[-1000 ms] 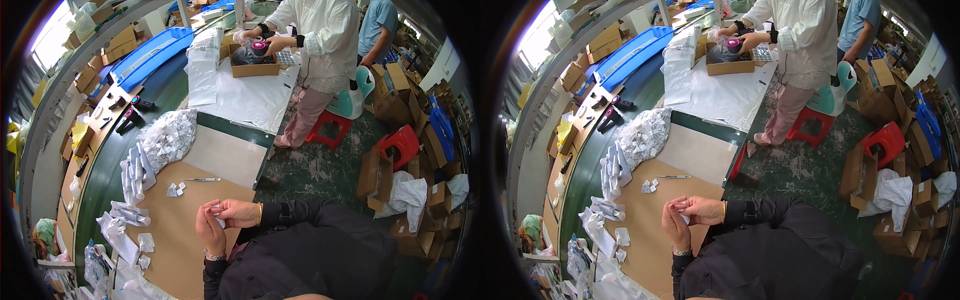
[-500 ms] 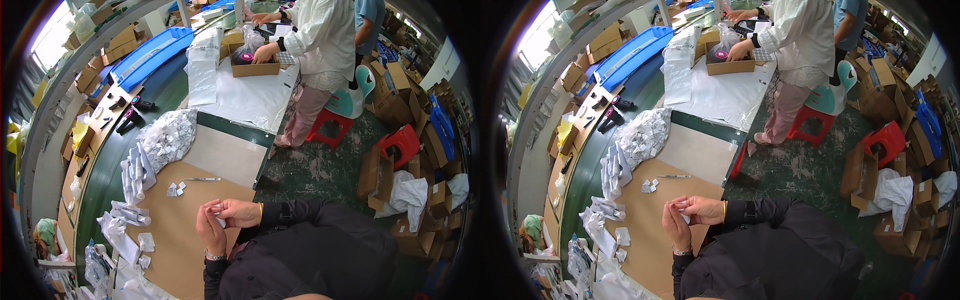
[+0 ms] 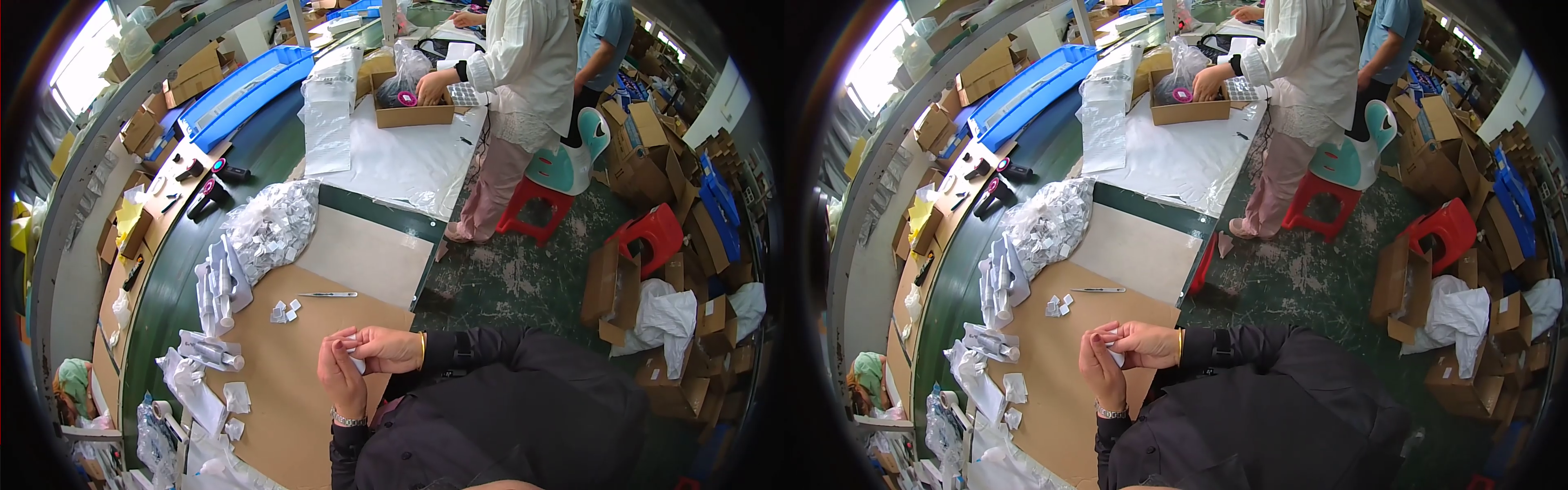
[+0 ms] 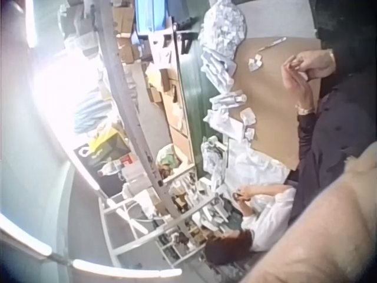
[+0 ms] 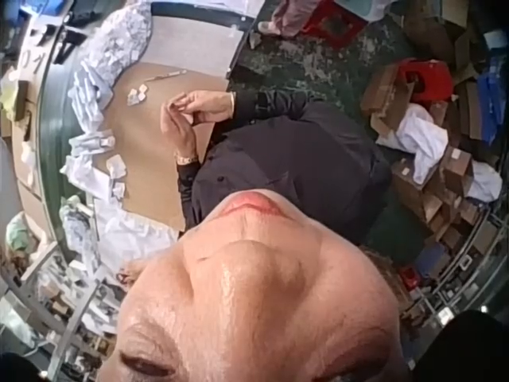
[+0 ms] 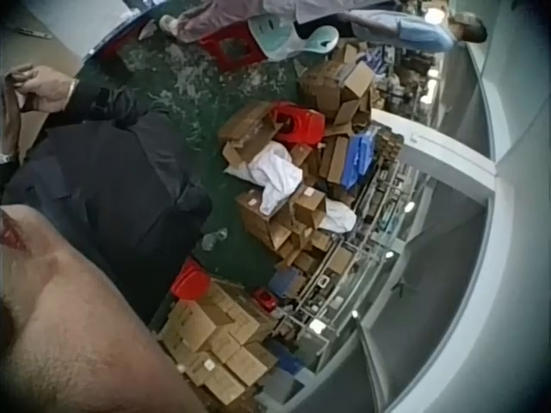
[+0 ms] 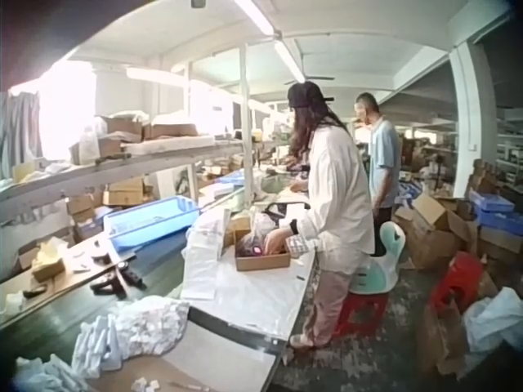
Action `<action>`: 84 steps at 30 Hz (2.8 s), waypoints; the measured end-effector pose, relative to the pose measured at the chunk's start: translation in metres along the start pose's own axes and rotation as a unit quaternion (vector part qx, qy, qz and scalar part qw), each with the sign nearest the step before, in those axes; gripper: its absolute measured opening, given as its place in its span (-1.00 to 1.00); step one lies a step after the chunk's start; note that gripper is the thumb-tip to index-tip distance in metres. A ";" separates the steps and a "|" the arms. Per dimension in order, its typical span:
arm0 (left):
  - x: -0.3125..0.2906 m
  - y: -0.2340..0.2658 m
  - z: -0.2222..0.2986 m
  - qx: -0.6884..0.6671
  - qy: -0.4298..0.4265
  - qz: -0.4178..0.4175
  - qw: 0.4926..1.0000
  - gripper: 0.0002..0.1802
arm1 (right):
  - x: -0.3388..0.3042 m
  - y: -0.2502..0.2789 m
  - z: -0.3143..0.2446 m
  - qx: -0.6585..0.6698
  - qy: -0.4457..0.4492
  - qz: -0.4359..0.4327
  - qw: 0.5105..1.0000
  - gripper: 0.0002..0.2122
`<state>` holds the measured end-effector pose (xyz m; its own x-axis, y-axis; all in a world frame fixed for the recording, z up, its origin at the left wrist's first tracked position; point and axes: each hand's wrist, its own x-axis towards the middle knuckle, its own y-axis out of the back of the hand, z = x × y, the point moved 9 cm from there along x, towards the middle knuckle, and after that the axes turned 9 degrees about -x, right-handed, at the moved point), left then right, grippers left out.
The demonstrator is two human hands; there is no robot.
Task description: The person wipes a small square component with a cloth, places it into a pink circular frame, and applies a substance from a syringe onto the component before repeating the process.
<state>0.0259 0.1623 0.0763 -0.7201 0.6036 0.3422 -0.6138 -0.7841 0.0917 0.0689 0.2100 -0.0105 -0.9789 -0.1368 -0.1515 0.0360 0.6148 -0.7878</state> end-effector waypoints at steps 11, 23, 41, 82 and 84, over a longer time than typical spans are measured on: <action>0.002 0.000 0.000 -0.010 0.003 0.000 1.000 -0.61 | 0.002 0.000 -0.001 0.008 -0.004 0.004 1.000 -0.77; 0.001 0.000 -0.001 -0.011 0.003 -0.002 1.000 -0.62 | 0.003 0.002 0.002 0.009 0.002 0.000 1.000 -0.78; 0.001 -0.007 -0.001 -0.033 0.016 -0.034 0.999 -0.62 | 0.001 0.005 -0.007 0.028 0.025 0.023 0.999 -0.77; 0.000 -0.003 0.001 -0.062 0.007 -0.012 0.998 -0.66 | 0.001 0.011 -0.018 0.000 0.083 0.042 0.996 -0.76; -0.001 -0.001 -0.001 -0.052 0.011 -0.007 0.999 -0.66 | 0.002 0.011 -0.017 -0.003 0.082 0.045 0.996 -0.75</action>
<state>0.0268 0.1628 0.0750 -0.7181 0.6180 0.3202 -0.6527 -0.7576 -0.0017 0.0644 0.2299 -0.0096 -0.9915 0.0463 -0.1212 0.1235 0.6237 -0.7718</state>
